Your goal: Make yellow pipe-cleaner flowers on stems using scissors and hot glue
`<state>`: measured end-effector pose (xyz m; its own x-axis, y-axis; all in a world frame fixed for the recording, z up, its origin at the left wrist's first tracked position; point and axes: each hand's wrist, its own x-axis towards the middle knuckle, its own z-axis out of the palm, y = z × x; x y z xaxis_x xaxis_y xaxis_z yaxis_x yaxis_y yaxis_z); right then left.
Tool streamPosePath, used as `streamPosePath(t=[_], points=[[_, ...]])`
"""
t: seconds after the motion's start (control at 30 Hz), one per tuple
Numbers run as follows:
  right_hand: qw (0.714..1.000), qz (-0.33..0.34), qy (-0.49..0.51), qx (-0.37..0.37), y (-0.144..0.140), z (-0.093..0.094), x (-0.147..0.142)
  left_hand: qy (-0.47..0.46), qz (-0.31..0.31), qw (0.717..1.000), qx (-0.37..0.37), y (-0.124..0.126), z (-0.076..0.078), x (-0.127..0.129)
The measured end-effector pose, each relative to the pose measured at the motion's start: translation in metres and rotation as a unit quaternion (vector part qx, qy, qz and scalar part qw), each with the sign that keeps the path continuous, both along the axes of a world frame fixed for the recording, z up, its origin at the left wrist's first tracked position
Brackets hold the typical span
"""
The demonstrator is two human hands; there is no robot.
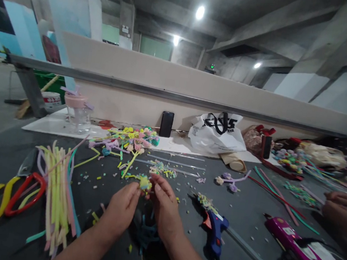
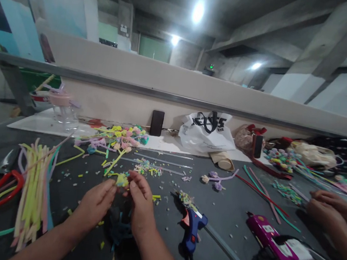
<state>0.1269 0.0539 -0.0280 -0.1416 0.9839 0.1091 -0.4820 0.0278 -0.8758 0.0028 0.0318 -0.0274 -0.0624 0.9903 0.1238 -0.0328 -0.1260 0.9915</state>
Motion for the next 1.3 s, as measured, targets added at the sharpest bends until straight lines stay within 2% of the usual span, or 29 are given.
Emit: streamPosePath(t=[0.07,0.13,0.23,0.33,0.47,0.53,0.57,0.67,0.7,0.8,0.87,1.0,1.2,1.3], points=[[1.0,0.006,-0.019,0.012,-0.001,-0.001,0.0,0.104,0.02,0.991,0.081,-0.001,0.001,-0.002],[0.999,0.009,-0.042,0.024,-0.002,-0.002,0.001,0.169,0.01,0.979,0.115,-0.003,0.002,-0.004],[0.997,0.008,-0.072,0.03,-0.004,-0.003,0.002,0.183,-0.017,0.977,0.111,-0.005,0.001,-0.004],[0.996,-0.013,-0.083,0.025,-0.001,-0.007,0.003,0.158,-0.02,0.982,0.098,-0.004,-0.002,-0.002],[0.99,-0.086,-0.111,-0.001,0.005,-0.009,0.008,0.165,0.016,0.982,0.092,0.002,-0.006,-0.001],[0.972,-0.152,-0.175,0.034,0.007,-0.004,0.012,0.169,0.043,0.98,0.098,0.004,-0.008,-0.001],[0.954,-0.179,-0.225,0.083,0.007,-0.001,0.015,0.168,0.055,0.979,0.099,0.005,-0.009,-0.001],[0.873,-0.225,-0.355,0.248,0.006,0.008,0.021,0.172,0.072,0.977,0.105,0.006,-0.01,-0.002],[0.859,-0.243,-0.367,0.26,0.007,0.009,0.022,0.174,0.076,0.976,0.107,0.006,-0.01,-0.002],[0.875,-0.309,-0.335,0.162,0.011,0.006,0.025,0.171,0.089,0.976,0.104,0.006,-0.009,-0.003],[0.873,-0.311,-0.346,0.149,0.013,0.002,0.025,0.167,0.093,0.977,0.099,0.007,-0.009,-0.004],[0.837,-0.28,-0.414,0.224,0.012,-0.005,0.019,0.188,0.098,0.972,0.103,0.009,-0.009,-0.005],[0.83,-0.264,-0.429,0.238,0.01,-0.007,0.016,0.236,0.098,0.961,0.108,0.009,-0.011,-0.005],[0.818,-0.243,-0.44,0.281,0.01,-0.004,0.017,0.249,0.105,0.956,0.114,0.01,-0.011,-0.006]])
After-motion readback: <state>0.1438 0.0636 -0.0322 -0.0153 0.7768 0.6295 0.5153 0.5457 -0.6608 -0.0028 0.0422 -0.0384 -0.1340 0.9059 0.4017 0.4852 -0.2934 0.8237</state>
